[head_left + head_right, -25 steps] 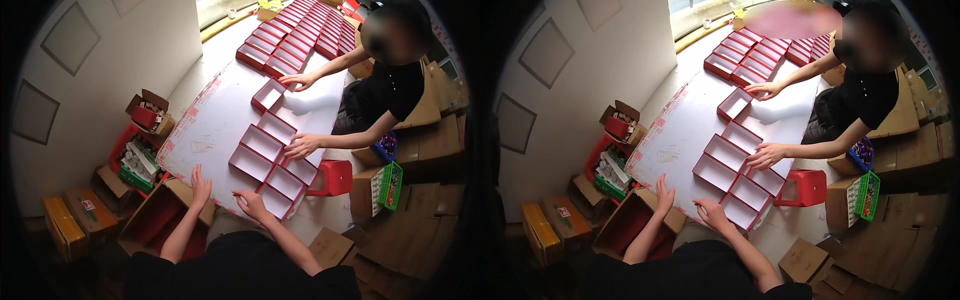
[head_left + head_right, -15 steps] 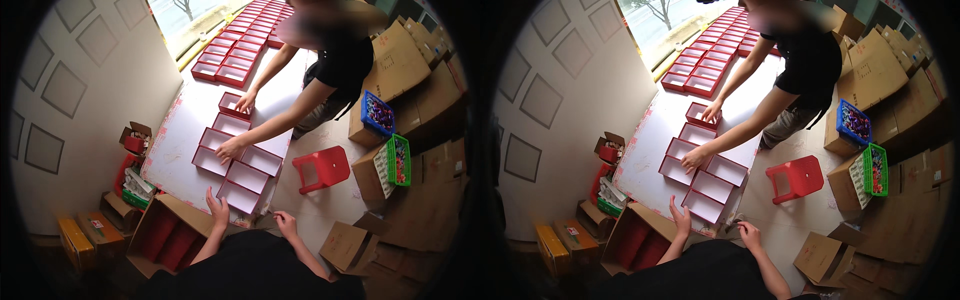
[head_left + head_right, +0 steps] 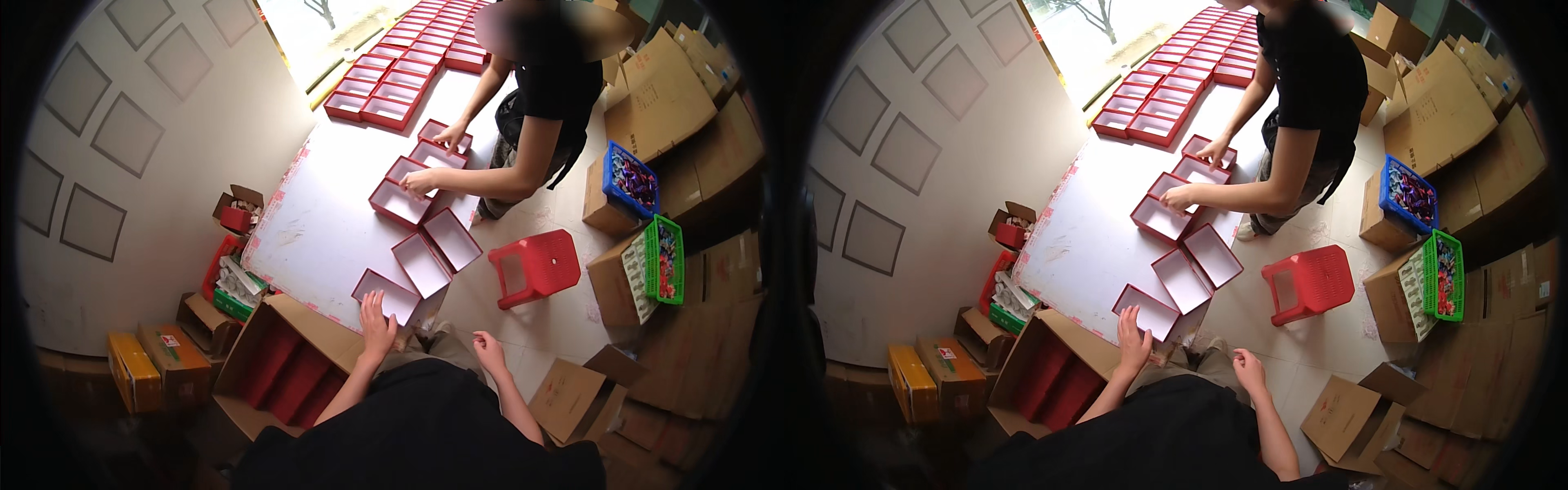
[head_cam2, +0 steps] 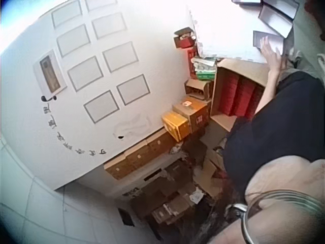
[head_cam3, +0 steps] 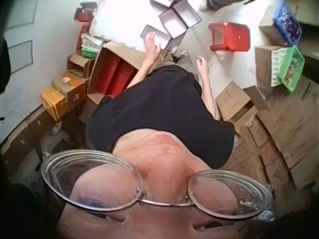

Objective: The person sits on the floor and assembles small red boxes by inserting the inner trays into the outer shells. They then arrange the assembled boxes in rows on a nearby table.

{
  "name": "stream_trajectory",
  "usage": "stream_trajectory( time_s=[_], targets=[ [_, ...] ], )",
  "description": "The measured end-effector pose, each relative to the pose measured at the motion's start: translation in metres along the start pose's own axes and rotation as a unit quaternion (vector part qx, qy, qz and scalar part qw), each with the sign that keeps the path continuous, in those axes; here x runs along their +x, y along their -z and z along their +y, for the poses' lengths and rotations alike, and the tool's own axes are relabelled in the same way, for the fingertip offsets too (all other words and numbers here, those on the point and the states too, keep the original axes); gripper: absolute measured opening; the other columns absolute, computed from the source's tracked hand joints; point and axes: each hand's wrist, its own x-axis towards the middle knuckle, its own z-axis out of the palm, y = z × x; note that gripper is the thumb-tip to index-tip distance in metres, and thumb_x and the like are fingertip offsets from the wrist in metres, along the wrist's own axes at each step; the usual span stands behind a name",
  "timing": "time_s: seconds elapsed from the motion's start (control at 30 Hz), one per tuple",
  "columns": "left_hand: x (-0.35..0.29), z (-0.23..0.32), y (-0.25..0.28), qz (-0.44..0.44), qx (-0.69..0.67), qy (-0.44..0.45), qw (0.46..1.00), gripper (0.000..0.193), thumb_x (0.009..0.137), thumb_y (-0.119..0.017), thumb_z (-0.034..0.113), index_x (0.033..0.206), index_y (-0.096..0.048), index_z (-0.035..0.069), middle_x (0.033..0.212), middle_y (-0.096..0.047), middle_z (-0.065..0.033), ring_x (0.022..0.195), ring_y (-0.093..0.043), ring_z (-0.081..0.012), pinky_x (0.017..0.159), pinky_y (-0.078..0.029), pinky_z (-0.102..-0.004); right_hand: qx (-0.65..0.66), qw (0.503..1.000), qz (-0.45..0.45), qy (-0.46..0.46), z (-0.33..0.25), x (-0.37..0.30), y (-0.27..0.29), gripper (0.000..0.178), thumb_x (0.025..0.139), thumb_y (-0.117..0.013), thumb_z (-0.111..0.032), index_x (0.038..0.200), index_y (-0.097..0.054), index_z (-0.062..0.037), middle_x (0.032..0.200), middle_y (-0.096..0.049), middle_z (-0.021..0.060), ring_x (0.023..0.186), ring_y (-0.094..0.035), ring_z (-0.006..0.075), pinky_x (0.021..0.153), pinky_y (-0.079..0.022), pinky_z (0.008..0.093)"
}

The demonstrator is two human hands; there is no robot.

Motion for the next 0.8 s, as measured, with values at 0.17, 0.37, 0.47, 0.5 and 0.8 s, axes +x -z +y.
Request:
stream_trajectory(
  time_s=[0.17, 0.37, 0.47, 0.5, 0.8],
  targets=[
    [-0.027, -0.046, 0.002, 0.017, -0.077, 0.151, 0.985, 0.061, 0.074, -0.054, 0.011, 0.128, -0.027, 0.004, 0.128, -0.028, -0.0227, 0.12, -0.026, -0.0378, 0.099, -0.023, -0.043, -0.099, 0.977, 0.082, 0.171, -0.048, 0.055, -0.029, 0.051, 0.072, -0.06, -0.022, 0.117, -0.044, -0.0054, 0.121, -0.038, 0.0187, 0.111, -0.038, 0.0342, 0.092, -0.033, 0.04],
    [-0.029, -0.085, -0.036, 0.066, -0.289, 0.371, 0.88, 0.07, 0.077, -0.055, 0.013, 0.133, -0.014, 0.004, 0.126, -0.03, -0.0229, 0.106, -0.044, -0.0316, 0.088, -0.038, -0.038, -0.309, 0.938, 0.122, 0.099, -0.13, 0.163, -0.032, 0.077, 0.068, -0.058, -0.052, 0.123, -0.038, -0.0008, 0.132, -0.029, 0.0188, 0.127, -0.015, 0.034, 0.101, -0.005, 0.0551],
    [-0.017, -0.077, -0.058, 0.088, -0.342, 0.383, 0.854, 0.072, 0.076, -0.055, 0.011, 0.134, -0.013, 0.004, 0.126, -0.031, -0.0222, 0.106, -0.044, -0.0292, 0.088, -0.038, -0.0369, -0.322, 0.927, 0.112, 0.159, -0.139, 0.192, -0.041, 0.075, 0.067, -0.06, -0.053, 0.116, -0.042, 0.0008, 0.124, -0.037, 0.0189, 0.122, -0.025, 0.0323, 0.1, -0.009, 0.0563],
    [-0.015, -0.074, -0.067, 0.114, -0.422, 0.342, 0.832, 0.074, 0.076, -0.056, 0.011, 0.134, -0.011, 0.003, 0.127, -0.03, -0.022, 0.11, -0.041, -0.0283, 0.09, -0.036, -0.0353, -0.313, 0.93, 0.074, 0.177, -0.139, 0.198, -0.042, 0.074, 0.066, -0.061, -0.052, 0.115, -0.042, 0.001, 0.121, -0.039, 0.0188, 0.12, -0.028, 0.0318, 0.099, -0.012, 0.0565],
    [0.015, 0.002, -0.102, 0.106, -0.026, 0.364, 0.925, 0.072, 0.066, -0.069, 0.026, 0.128, -0.034, 0.013, 0.128, -0.026, -0.0242, 0.115, -0.033, -0.041, 0.093, -0.032, -0.0442, -0.363, 0.817, -0.186, 0.408, -0.122, 0.218, -0.003, 0.076, 0.063, -0.067, -0.042, 0.121, -0.037, -0.0036, 0.101, -0.049, 0.014, 0.099, -0.045, 0.0272, 0.08, -0.035, 0.0441]
  ],
)
